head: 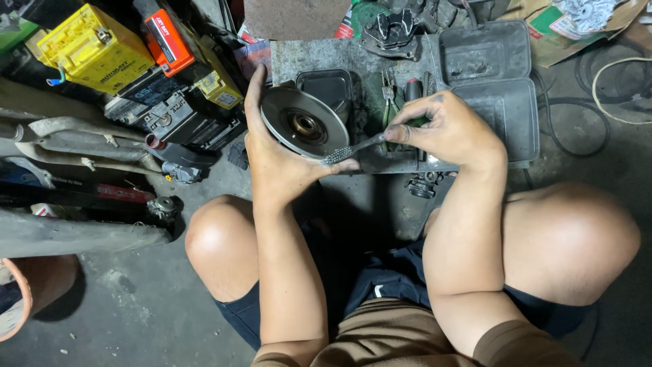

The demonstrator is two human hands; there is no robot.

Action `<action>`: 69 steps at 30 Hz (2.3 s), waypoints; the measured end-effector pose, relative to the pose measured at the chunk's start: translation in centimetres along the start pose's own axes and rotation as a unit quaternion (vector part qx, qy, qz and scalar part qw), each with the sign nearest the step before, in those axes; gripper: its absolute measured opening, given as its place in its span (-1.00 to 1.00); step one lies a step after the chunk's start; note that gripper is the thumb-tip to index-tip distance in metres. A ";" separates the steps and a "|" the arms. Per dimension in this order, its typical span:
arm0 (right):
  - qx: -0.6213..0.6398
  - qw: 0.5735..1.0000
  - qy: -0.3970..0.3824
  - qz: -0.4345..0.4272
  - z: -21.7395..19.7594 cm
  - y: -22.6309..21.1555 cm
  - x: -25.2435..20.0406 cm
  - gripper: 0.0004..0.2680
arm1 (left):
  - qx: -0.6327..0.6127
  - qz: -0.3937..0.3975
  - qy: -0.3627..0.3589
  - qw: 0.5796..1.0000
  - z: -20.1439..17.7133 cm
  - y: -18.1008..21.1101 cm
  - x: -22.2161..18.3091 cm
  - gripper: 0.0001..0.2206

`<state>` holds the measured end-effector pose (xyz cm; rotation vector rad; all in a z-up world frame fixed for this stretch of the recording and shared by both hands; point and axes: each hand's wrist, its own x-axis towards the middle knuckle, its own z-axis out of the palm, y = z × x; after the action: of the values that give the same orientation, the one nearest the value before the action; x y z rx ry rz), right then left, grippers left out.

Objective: Cleaning a CVT pulley using a brush and a small scraping tool to remove grime and debris in a workshop environment.

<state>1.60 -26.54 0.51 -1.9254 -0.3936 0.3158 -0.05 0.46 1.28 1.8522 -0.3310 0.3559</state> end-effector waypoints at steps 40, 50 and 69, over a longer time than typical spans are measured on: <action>-0.080 0.977 0.150 0.131 3.5 5.3 3.5 -0.79 | 0.017 -0.024 -0.028 0.999 0.7 0.6 0.5 0.22; -0.088 0.958 0.228 0.148 3.9 5.1 3.2 -0.76 | -0.002 -0.012 -0.021 1.000 1.1 0.6 0.0 0.19; 0.099 0.990 0.099 0.030 4.2 -2.2 2.0 -0.77 | -0.103 0.022 -0.036 0.994 1.7 1.7 0.1 0.18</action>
<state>1.45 -21.38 0.90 -1.7558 -0.1655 0.1932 -0.53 -1.67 2.24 1.6597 -0.4428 0.2748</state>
